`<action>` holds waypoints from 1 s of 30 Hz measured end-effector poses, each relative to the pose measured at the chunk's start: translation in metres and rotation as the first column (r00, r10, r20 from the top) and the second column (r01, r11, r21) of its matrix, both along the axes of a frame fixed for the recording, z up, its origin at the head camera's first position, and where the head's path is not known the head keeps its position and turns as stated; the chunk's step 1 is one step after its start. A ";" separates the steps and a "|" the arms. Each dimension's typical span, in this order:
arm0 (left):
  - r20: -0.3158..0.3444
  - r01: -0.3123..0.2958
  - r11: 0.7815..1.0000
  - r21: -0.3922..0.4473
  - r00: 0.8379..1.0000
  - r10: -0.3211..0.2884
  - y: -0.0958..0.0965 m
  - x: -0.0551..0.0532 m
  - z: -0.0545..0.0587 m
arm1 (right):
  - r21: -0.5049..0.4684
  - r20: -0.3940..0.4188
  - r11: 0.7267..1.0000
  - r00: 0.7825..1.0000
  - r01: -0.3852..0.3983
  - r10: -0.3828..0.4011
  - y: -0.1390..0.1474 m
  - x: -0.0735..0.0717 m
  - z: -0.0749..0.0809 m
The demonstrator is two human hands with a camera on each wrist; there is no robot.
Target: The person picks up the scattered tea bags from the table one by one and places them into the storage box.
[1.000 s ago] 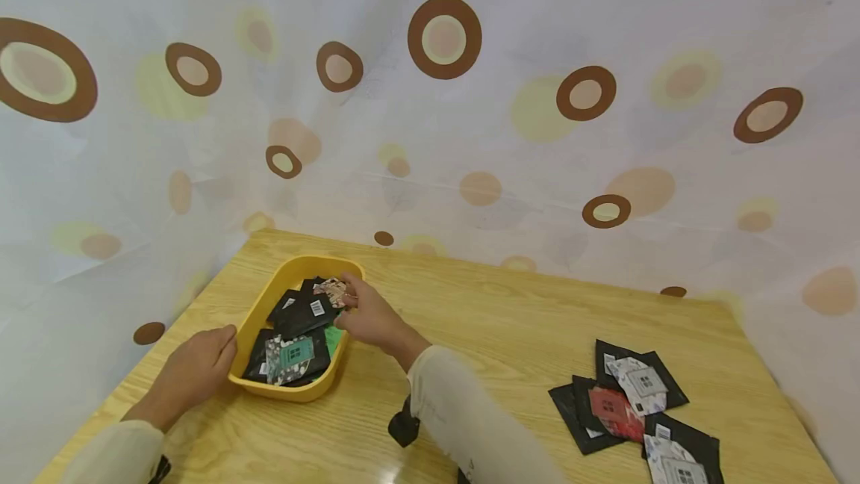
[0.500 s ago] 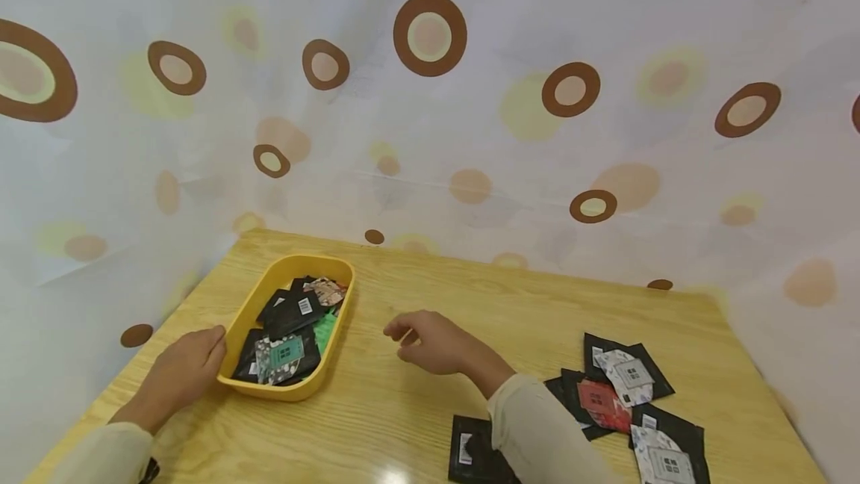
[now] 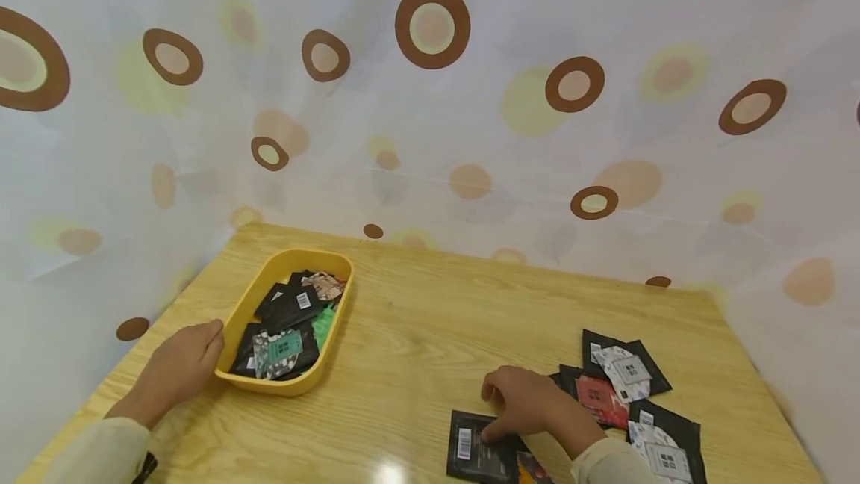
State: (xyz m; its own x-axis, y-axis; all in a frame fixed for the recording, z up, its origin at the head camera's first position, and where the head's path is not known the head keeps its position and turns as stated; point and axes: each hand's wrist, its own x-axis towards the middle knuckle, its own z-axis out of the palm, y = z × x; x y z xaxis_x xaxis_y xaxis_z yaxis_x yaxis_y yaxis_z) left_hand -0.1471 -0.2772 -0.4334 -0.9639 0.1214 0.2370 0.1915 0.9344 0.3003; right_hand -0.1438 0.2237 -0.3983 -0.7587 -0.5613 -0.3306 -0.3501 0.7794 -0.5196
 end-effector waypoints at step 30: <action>0.025 -0.020 1.000 0.000 0.999 0.020 0.001 0.002 0.003 | -0.447 0.241 0.891 0.970 0.086 0.027 -0.017 -0.010 -0.008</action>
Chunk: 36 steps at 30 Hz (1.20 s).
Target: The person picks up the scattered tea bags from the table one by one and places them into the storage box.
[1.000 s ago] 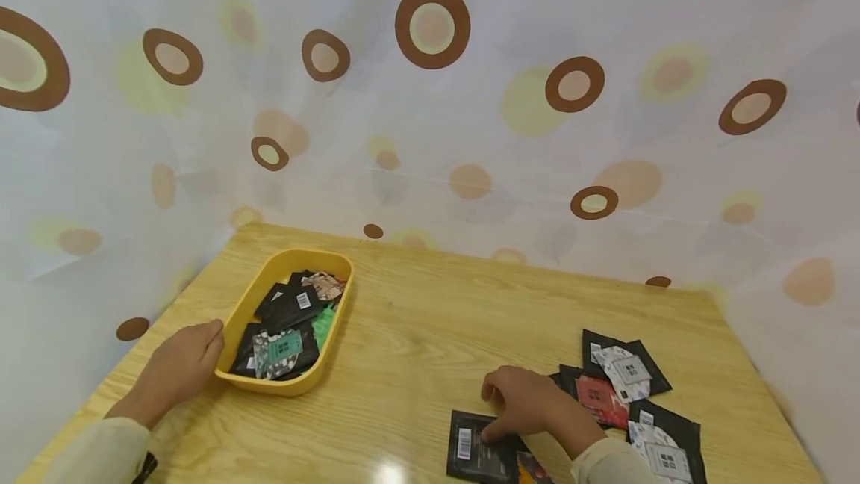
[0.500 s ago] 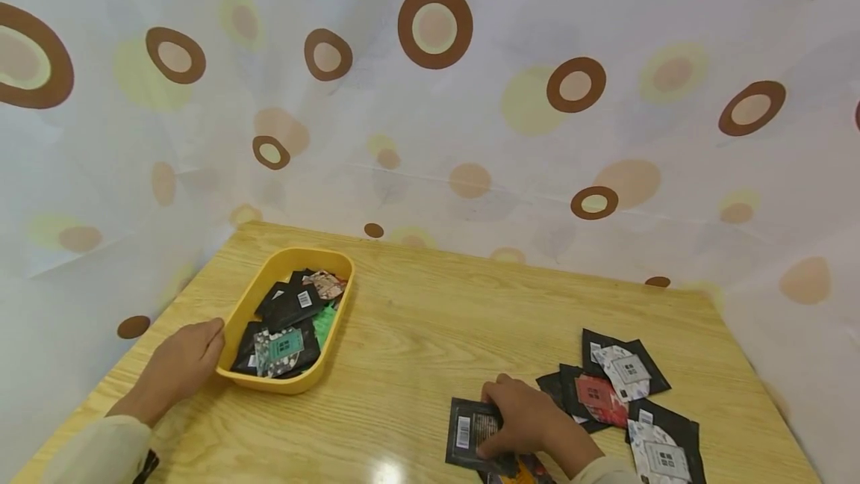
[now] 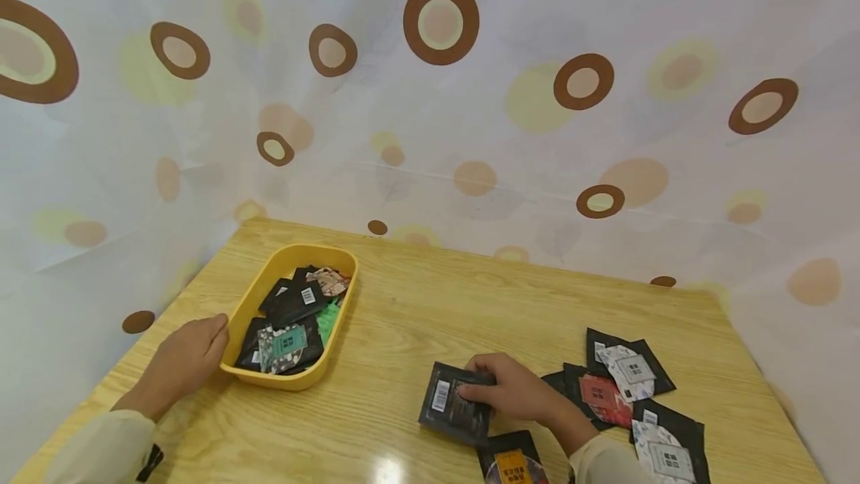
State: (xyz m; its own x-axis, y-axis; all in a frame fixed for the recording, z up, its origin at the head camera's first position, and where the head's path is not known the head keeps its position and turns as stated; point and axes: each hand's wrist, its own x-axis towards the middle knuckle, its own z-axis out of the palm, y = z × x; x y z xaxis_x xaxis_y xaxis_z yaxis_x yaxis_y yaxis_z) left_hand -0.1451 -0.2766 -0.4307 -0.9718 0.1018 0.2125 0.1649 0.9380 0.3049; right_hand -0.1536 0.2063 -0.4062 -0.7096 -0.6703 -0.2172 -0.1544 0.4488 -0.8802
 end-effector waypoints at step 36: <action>-0.042 0.022 1.000 0.019 0.999 -0.021 -0.002 -0.002 -0.004 | -0.308 0.294 0.903 0.932 0.301 -0.210 -0.198 -0.076 0.013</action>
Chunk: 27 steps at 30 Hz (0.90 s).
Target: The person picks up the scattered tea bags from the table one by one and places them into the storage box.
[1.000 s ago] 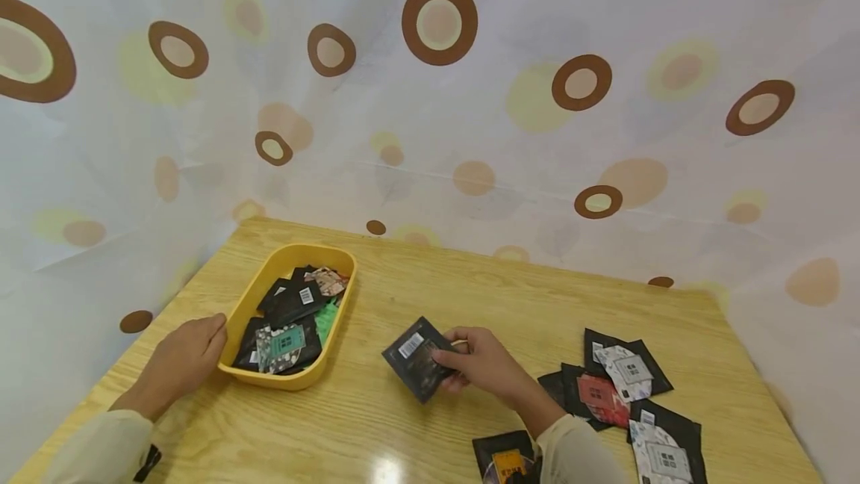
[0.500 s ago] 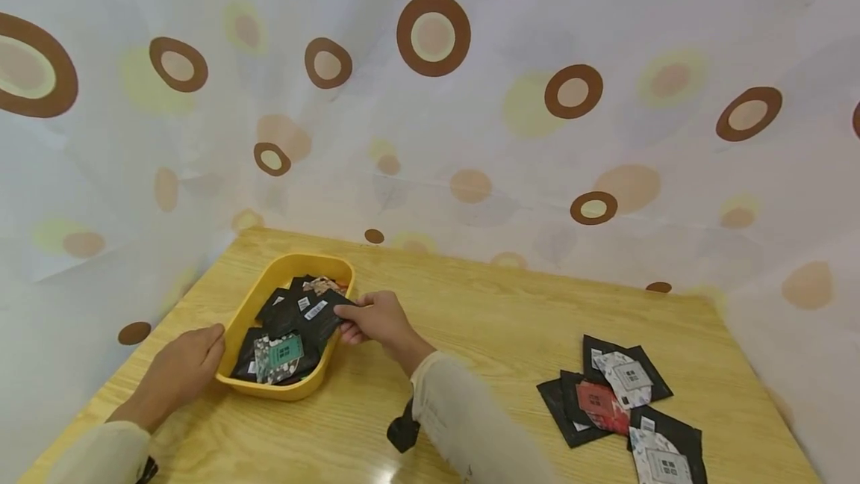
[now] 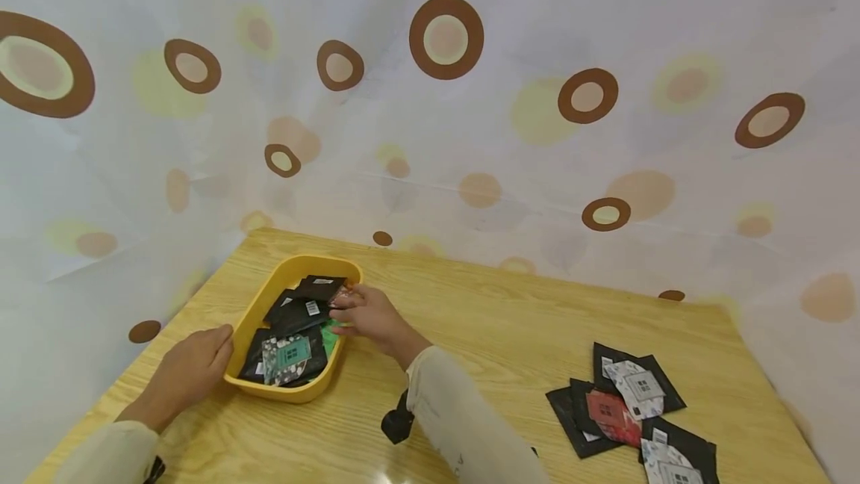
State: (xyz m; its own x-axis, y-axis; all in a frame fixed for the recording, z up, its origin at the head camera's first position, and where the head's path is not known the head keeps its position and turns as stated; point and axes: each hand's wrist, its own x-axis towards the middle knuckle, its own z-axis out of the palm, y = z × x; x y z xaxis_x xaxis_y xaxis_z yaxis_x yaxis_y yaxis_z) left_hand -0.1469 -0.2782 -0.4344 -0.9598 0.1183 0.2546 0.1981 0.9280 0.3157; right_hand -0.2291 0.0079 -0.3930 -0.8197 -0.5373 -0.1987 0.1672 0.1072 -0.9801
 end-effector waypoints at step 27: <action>-0.006 0.010 1.000 -0.011 1.000 -0.010 0.000 -0.001 -0.001 | 0.904 -0.331 0.424 0.708 0.048 0.624 0.254 0.116 -0.059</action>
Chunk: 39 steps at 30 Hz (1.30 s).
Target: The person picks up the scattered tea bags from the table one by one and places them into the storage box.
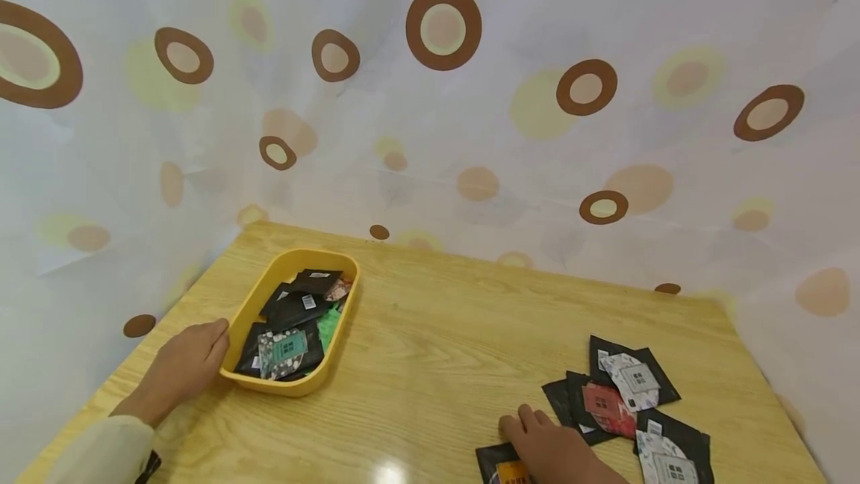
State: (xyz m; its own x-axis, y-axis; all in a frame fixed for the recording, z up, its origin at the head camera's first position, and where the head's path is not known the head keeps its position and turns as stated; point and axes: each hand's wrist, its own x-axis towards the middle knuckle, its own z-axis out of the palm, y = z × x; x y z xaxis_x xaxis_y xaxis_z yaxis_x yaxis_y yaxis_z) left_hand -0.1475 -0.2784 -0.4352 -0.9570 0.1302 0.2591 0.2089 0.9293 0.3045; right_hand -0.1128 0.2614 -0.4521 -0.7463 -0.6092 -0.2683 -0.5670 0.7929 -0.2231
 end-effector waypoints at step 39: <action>0.057 -0.031 0.999 0.029 0.998 0.029 0.007 0.003 -0.012 | -0.624 0.255 0.693 0.933 0.360 -0.255 -0.256 -0.107 0.062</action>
State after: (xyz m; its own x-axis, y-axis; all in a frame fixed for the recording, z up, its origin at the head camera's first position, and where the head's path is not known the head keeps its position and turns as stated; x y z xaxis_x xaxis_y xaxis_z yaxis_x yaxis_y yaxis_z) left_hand -0.1446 -0.2715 -0.4470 -0.9737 0.0940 0.2074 0.1624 0.9252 0.3429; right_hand -0.2200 0.0055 -0.3896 -0.9107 -0.4129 -0.0085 -0.2390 0.5437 -0.8045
